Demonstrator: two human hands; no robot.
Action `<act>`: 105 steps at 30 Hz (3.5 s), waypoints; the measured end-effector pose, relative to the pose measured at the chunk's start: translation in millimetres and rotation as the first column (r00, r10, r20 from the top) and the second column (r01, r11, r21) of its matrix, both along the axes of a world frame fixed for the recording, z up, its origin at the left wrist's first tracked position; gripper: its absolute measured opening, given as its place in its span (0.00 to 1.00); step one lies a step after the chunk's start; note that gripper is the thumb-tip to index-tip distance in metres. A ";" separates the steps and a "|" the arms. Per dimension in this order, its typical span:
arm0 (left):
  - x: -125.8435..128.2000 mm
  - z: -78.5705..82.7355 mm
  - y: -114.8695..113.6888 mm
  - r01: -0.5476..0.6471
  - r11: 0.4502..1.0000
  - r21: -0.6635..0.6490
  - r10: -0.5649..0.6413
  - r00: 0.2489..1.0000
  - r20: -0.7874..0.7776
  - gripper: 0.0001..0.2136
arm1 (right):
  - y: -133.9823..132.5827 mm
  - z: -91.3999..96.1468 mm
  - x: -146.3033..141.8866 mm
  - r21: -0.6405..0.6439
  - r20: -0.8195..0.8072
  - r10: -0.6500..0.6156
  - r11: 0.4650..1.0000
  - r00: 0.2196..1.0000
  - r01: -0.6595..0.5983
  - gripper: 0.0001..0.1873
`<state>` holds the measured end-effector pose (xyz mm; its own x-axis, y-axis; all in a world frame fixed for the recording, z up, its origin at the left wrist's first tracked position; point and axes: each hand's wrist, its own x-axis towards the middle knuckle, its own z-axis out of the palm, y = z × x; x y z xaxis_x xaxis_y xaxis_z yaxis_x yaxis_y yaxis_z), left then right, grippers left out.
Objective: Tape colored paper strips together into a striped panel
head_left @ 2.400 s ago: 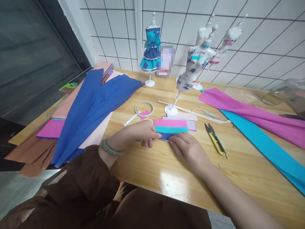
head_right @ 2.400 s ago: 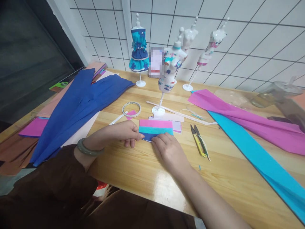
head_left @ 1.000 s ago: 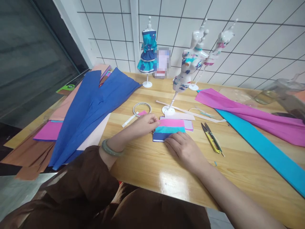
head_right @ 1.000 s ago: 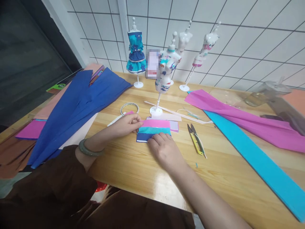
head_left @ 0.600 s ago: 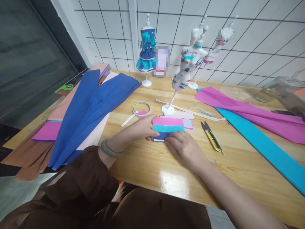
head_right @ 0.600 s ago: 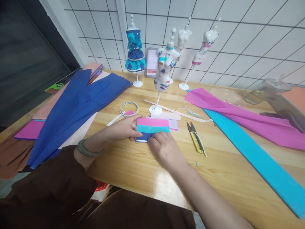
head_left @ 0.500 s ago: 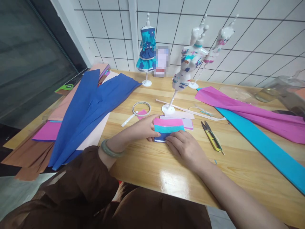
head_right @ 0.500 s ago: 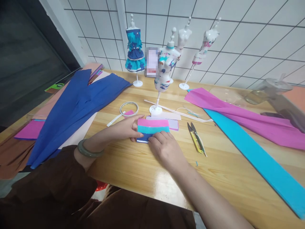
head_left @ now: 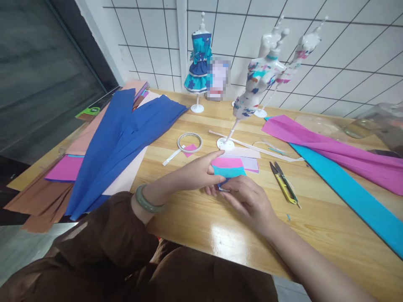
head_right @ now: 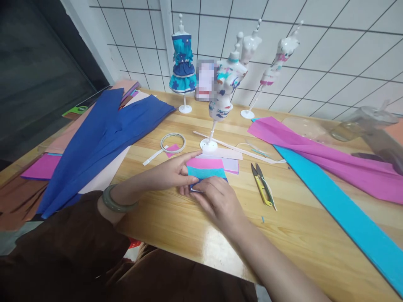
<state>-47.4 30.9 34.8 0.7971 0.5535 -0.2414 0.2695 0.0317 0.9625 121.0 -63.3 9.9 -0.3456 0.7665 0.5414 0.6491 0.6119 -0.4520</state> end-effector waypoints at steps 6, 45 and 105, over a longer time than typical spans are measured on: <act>0.4 -1.0 -1.0 0.013 1.000 0.014 -0.014 0.997 0.077 0.37 | 0.3 0.6 -1.1 0.006 -0.047 0.000 1.000 0.999 0.001 0.07; -1.8 -1.1 -3.0 0.068 0.997 0.030 -0.069 0.996 0.050 0.32 | -2.2 -2.0 -0.8 -0.161 -0.094 -0.031 0.987 0.995 0.015 0.03; -1.1 -6.7 -0.9 0.176 0.984 0.011 -0.176 0.979 0.106 0.33 | -2.1 0.7 -1.9 -0.627 -0.446 -0.194 0.764 0.874 -0.150 0.09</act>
